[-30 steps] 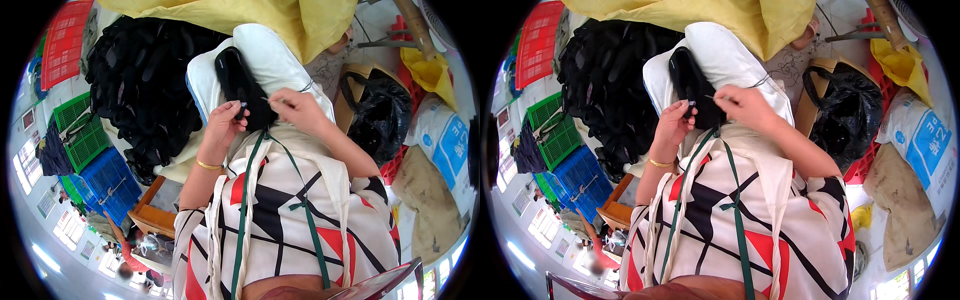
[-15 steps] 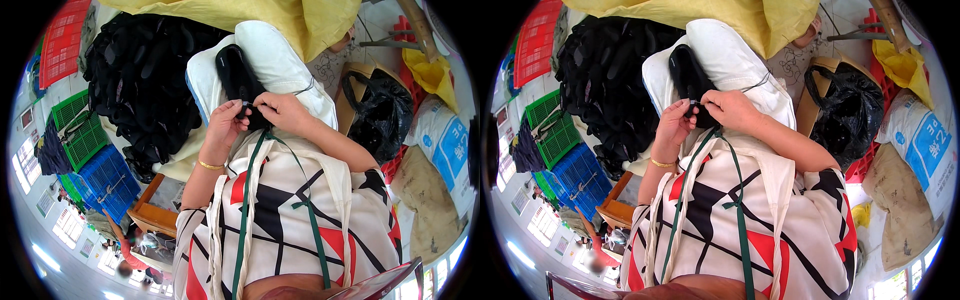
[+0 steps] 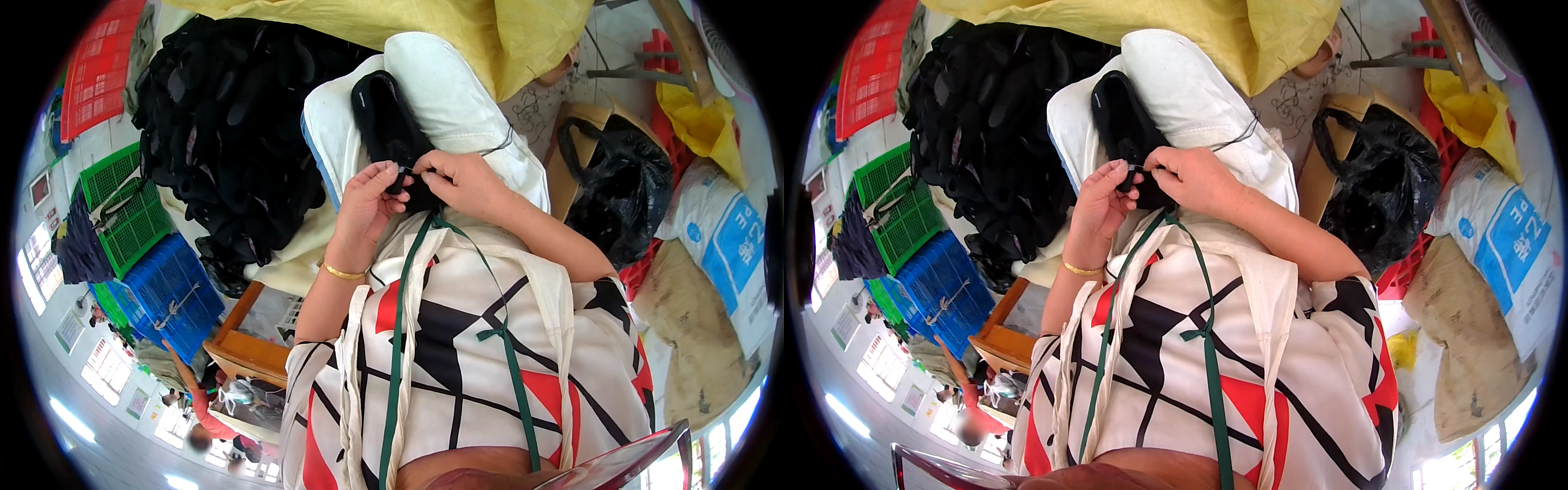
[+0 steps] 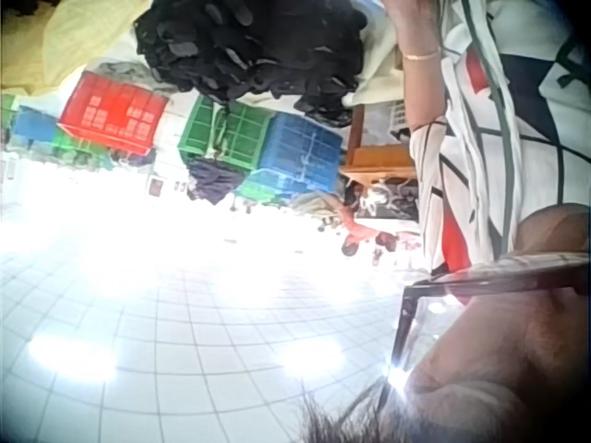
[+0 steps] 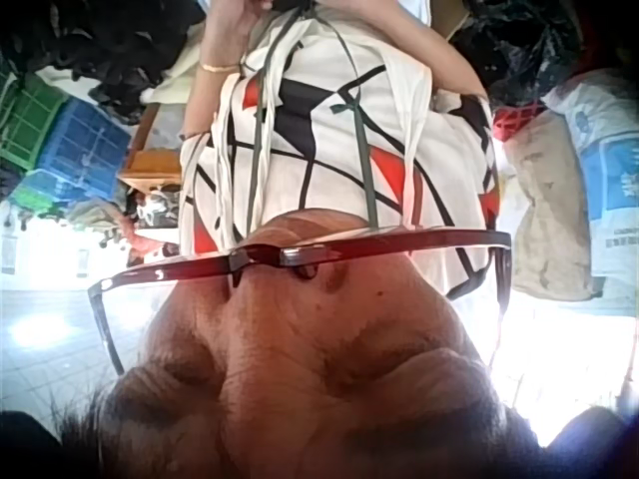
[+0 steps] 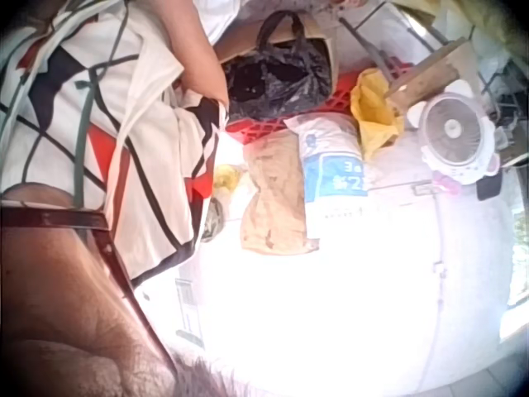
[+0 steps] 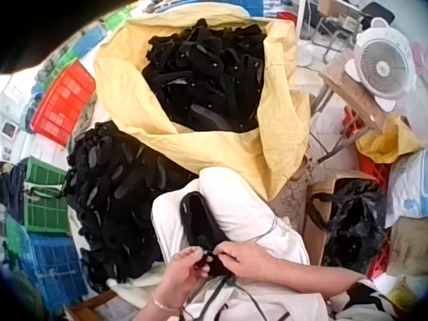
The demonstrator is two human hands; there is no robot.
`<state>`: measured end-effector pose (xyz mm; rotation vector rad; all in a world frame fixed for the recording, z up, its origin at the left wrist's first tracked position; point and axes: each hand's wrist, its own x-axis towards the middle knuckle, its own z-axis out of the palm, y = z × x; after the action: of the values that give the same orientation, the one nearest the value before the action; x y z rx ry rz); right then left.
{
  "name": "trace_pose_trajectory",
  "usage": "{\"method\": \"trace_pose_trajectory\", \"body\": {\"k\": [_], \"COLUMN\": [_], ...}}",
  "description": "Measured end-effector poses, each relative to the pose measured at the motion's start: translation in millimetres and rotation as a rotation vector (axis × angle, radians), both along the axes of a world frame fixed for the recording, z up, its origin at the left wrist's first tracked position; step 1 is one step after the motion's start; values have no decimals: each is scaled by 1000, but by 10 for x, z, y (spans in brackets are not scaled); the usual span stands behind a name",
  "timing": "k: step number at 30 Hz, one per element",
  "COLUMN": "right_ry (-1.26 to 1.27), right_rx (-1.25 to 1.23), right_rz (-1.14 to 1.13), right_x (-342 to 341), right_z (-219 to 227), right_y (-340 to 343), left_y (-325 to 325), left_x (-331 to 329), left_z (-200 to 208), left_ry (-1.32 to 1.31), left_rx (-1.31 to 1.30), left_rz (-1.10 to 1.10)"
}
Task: The person is hand-sewing black slip-on shoes using a needle and thread. They pick up shoes from a pile, stitch the edges, and place the finished items aside. The task involves repetitive manual stitching of footwear in a workshop setting.
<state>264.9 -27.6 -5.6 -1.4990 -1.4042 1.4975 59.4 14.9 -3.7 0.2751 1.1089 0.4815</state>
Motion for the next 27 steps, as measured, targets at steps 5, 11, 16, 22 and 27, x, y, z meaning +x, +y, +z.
{"method": "trace_pose_trajectory", "body": {"k": [5, 11, 16, 22, 27], "right_ry": [187, 313, 295, 294, 242], "right_rx": [-282, -383, -480, -460, -268], "right_rz": [18, -26, -17, 24, 86], "right_x": [24, -31, -63, -60, -47], "right_z": [-113, -66, -47, -69, -68], "right_y": [-11, 15, 53, 66, 62], "left_y": [-98, -158, -175, -207, -253], "left_x": [68, 99, 69, 69, 65], "left_z": [23, 15, -18, -29, -53], "left_ry": [76, 128, 113, 87, 32], "left_rx": [114, 194, 196, 201, 172], "left_rz": [41, 29, 8, 39, 94]}}
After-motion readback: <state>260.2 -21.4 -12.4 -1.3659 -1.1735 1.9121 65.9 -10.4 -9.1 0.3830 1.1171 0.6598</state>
